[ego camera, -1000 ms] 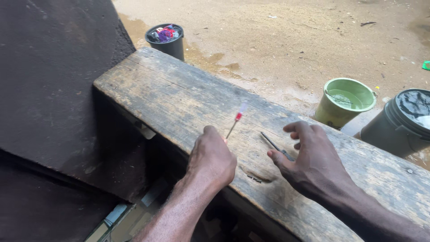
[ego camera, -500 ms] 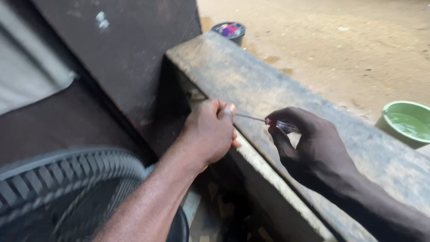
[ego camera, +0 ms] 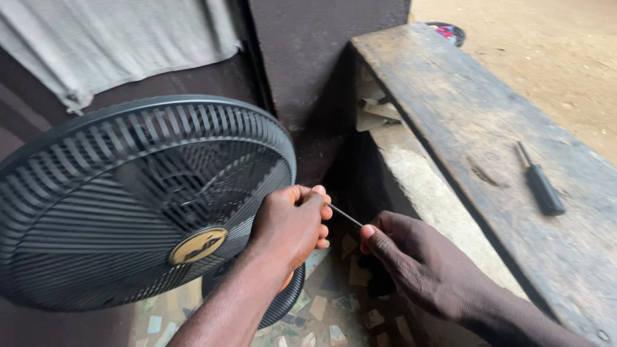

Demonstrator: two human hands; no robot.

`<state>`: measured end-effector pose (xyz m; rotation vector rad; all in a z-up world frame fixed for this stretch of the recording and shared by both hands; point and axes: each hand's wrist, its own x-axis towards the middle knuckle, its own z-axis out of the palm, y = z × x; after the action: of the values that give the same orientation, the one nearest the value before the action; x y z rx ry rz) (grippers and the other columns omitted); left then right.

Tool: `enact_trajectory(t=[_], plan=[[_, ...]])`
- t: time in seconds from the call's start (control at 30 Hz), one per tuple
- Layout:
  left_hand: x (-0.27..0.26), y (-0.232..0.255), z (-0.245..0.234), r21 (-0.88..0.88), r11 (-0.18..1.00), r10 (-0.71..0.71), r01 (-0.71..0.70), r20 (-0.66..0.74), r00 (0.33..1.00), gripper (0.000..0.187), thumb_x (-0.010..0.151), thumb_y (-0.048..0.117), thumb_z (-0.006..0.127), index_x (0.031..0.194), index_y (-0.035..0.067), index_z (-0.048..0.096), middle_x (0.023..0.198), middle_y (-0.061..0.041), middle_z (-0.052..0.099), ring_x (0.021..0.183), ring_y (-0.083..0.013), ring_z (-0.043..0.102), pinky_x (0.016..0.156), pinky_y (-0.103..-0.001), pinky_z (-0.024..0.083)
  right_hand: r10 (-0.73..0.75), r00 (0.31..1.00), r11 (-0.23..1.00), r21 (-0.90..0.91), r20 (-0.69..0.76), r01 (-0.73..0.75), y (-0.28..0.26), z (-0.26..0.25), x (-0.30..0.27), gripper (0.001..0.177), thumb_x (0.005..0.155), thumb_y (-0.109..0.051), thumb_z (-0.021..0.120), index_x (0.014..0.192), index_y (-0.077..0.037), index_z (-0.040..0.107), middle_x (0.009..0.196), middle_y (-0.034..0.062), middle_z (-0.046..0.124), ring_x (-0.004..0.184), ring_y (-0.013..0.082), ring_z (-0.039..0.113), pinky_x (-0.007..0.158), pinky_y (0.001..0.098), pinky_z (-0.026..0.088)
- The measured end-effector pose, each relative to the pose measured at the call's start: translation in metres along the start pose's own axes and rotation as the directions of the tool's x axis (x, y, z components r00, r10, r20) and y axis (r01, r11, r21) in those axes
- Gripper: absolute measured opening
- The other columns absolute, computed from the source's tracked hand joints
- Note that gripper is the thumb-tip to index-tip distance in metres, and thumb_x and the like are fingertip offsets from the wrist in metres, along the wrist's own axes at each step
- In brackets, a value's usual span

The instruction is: The person uses a screwdriver to loosen and remove screws from the front grill of a standing fan. They work on multiple screws around the grill's perimeter, then switch to a different screwdriver to continue removing screws from the lower section of the grill.

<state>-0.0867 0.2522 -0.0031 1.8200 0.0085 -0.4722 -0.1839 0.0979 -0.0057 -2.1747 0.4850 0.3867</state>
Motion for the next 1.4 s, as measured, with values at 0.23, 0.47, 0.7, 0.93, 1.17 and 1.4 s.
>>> enact_trajectory(t=[0.23,0.47,0.7,0.93,1.17,1.4], plan=[[-0.009,-0.042,-0.065,-0.071,0.996,-0.052,0.049,-0.042,0.998,0.026,0.099,0.027,0.06,0.092,0.004,0.069,0.076,0.0,0.065,0.061,-0.0089,0.058,0.056,-0.027,0.054,-0.194,0.974,0.965,0.203,0.116,0.168,-0.01,0.055,0.02,0.033,0.098,-0.039,0.052,0.11,-0.011,0.063,0.073,0.002,0.056,0.065,0.0127,0.054,0.059,0.0313,0.051],[-0.039,-0.094,-0.169,-0.066,0.983,-0.182,0.172,-0.217,0.959,0.024,0.094,0.028,0.066,0.1,0.006,0.073,0.081,-0.001,0.071,0.067,-0.0123,0.063,0.061,-0.031,0.056,-0.119,0.986,0.978,0.186,0.115,0.097,-0.046,0.135,0.022,0.029,0.105,-0.034,0.056,0.121,-0.011,0.061,0.086,0.0011,0.065,0.074,0.0127,0.057,0.063,0.0323,0.054],[-0.046,-0.095,-0.243,0.225,0.879,-0.172,0.42,-0.672,0.721,0.11,0.081,0.055,0.085,0.15,-0.004,0.023,0.143,-0.028,0.042,0.118,-0.0381,0.059,0.09,-0.05,0.056,0.008,1.0,0.95,0.313,0.018,-0.013,-0.103,0.192,-0.006,0.041,0.099,-0.047,0.057,0.102,-0.007,0.064,0.074,0.0044,0.054,0.063,0.0145,0.051,0.057,0.0341,0.052],[-0.036,-0.068,-0.276,0.705,0.709,0.514,0.007,-0.524,0.679,0.141,0.052,0.049,0.1,0.153,0.008,0.011,0.155,-0.025,0.023,0.142,-0.0442,0.024,0.116,-0.064,0.022,-0.081,0.977,0.897,0.413,-0.197,0.157,-0.108,0.195,0.009,0.039,0.102,-0.042,0.055,0.099,-0.004,0.061,0.073,0.0043,0.056,0.062,0.0152,0.056,0.057,0.0332,0.05],[-0.024,-0.033,-0.264,0.801,0.541,0.743,-0.256,-0.313,0.591,0.144,0.038,0.056,0.104,0.15,0.003,0.031,0.145,-0.026,0.044,0.139,-0.0487,0.035,0.111,-0.066,0.031,-0.216,0.913,0.9,0.292,-0.347,0.324,-0.109,0.177,0.051,0.035,0.102,-0.036,0.053,0.099,-0.001,0.06,0.08,0.0014,0.059,0.072,0.0096,0.052,0.062,0.0298,0.046],[-0.003,-0.009,-0.268,0.652,0.73,0.558,-0.207,-0.392,0.731,0.115,0.046,0.048,0.101,0.138,0.008,0.044,0.125,-0.012,0.063,0.115,-0.0279,0.061,0.097,-0.045,0.05,-0.163,0.939,0.905,0.332,-0.303,0.265,-0.132,0.16,0.069,0.042,0.101,-0.045,0.055,0.099,-0.003,0.06,0.083,0.0061,0.071,0.074,0.0131,0.06,0.066,0.0316,0.051]])
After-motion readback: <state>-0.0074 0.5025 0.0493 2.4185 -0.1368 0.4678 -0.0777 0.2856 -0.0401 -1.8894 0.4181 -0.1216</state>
